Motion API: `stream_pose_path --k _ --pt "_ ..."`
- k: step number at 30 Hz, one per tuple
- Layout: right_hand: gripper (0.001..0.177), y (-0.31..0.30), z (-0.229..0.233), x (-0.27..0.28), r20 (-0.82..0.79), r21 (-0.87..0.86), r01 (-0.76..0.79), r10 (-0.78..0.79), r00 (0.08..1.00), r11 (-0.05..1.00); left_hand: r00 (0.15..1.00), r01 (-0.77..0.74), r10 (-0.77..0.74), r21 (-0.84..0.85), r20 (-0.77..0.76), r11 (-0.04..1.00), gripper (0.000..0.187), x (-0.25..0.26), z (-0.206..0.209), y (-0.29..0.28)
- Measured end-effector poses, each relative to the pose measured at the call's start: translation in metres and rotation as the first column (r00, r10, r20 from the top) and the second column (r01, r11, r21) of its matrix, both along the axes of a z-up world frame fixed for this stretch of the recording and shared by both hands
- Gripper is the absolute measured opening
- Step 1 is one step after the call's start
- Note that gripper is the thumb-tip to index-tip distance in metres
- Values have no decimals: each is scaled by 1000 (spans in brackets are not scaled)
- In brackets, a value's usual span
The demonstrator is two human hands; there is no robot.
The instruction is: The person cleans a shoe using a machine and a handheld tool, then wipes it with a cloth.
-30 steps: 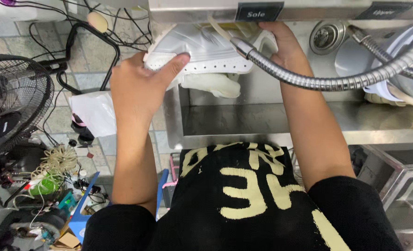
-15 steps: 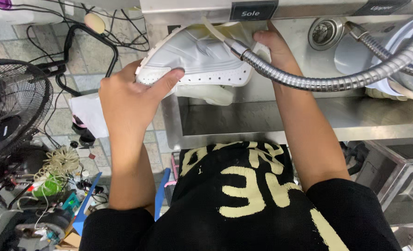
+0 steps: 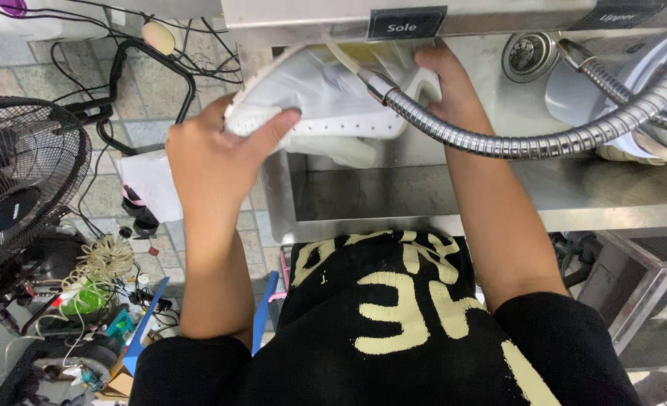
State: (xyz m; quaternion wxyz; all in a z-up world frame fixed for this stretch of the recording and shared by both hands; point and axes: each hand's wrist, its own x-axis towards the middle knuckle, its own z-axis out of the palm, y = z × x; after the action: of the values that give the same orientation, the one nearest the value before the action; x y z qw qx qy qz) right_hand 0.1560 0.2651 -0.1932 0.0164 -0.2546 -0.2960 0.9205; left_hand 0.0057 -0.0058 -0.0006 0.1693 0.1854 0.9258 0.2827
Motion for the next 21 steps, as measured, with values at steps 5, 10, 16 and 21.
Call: stream_pose_path --k 5,10,16,21 --pt "64 13 -26 -2 1 -39 -48 48 999 998 988 -93 92 -1 123 996 53 -1 -4 -1" --pt "76 2 -11 1 54 169 -20 11 998 985 987 -36 -2 235 160 971 50 3 -6 -17" --pt "97 -25 65 23 193 -276 287 -240 951 917 961 225 -273 436 49 871 73 8 -8 -29" --pt "113 -21 106 78 -290 248 182 -106 951 952 924 242 -358 519 135 820 81 28 -12 -18"
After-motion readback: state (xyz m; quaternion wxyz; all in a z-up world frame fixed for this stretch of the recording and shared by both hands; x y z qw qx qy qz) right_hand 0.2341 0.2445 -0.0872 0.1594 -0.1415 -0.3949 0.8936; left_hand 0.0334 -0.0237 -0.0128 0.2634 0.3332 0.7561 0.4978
